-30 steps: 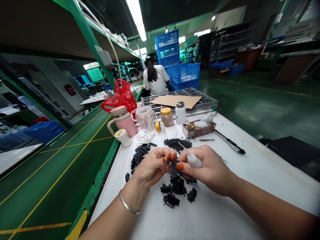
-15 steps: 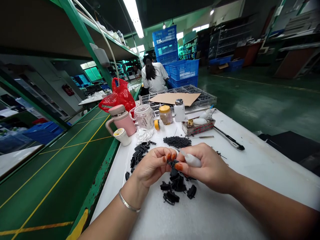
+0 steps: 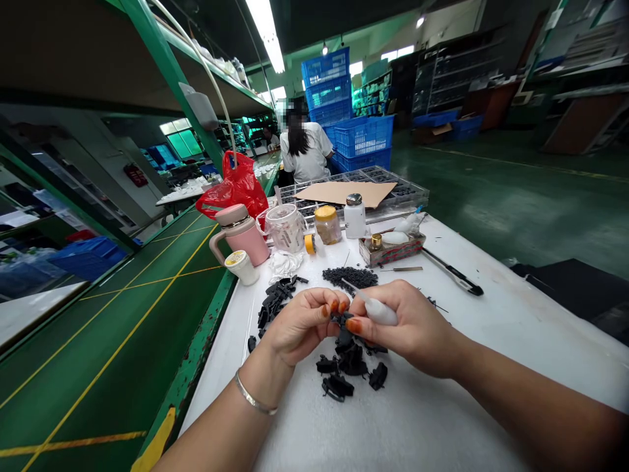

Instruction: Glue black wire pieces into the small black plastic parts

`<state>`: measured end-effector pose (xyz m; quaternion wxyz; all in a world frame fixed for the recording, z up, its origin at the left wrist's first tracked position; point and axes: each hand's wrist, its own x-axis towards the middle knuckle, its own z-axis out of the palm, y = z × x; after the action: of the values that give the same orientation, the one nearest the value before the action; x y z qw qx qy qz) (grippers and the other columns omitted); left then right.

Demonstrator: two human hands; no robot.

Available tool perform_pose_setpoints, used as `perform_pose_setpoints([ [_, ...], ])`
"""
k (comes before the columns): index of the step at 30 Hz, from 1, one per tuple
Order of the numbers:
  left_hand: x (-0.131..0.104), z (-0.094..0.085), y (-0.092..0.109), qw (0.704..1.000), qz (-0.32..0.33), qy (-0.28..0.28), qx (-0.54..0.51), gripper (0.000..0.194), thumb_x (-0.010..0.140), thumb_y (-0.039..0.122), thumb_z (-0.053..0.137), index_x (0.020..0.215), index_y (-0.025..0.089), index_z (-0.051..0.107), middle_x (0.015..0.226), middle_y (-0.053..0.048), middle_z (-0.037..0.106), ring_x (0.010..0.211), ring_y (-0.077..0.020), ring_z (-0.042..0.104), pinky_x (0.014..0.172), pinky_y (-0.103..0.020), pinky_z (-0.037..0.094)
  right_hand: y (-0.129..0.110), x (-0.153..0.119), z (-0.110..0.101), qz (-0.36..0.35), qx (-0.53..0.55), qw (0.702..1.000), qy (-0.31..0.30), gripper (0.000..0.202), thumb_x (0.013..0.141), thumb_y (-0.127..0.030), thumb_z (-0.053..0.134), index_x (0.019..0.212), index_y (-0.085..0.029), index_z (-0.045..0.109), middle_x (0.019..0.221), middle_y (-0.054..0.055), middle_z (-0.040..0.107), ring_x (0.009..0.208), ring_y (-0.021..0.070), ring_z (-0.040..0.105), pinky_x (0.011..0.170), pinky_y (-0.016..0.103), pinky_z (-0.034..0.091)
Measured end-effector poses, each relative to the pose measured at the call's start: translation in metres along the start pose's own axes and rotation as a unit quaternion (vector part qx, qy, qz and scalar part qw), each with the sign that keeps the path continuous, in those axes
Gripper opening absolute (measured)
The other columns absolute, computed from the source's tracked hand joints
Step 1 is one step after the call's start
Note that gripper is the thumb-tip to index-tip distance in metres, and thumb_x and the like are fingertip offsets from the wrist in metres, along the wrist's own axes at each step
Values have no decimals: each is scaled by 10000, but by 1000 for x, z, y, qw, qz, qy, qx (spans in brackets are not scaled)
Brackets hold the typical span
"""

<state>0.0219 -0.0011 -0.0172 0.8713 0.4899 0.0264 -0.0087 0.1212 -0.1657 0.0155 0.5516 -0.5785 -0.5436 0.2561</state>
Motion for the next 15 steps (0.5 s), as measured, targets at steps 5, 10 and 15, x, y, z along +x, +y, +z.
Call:
perform_pose_setpoints([
  [5,0,0,-1,1000,10,-3,-5,343,693,329,809,719,85,570,797,-54,528,671,-118,516,597,-204,429,0,0,1,20,17,1000,-4,251,820,-263,624,636,-140,507,569,-35,446,505,77,346,458,197,263],
  [10,-1,1,-1,999,8,-14,-28,326,693,280,808,707,91,543,810,-56,527,711,-138,528,619,-217,432,0,-1,1,44,50,998,-7,274,796,-302,675,638,-136,524,560,-27,491,501,83,385,459,194,284],
  [15,-1,1,-1,998,8,-37,-42,280,728,259,781,710,95,554,834,-57,521,727,-143,521,616,-214,414,1,-1,0,60,66,996,-6,274,791,-322,685,649,-136,541,555,-20,514,500,92,405,458,200,298],
])
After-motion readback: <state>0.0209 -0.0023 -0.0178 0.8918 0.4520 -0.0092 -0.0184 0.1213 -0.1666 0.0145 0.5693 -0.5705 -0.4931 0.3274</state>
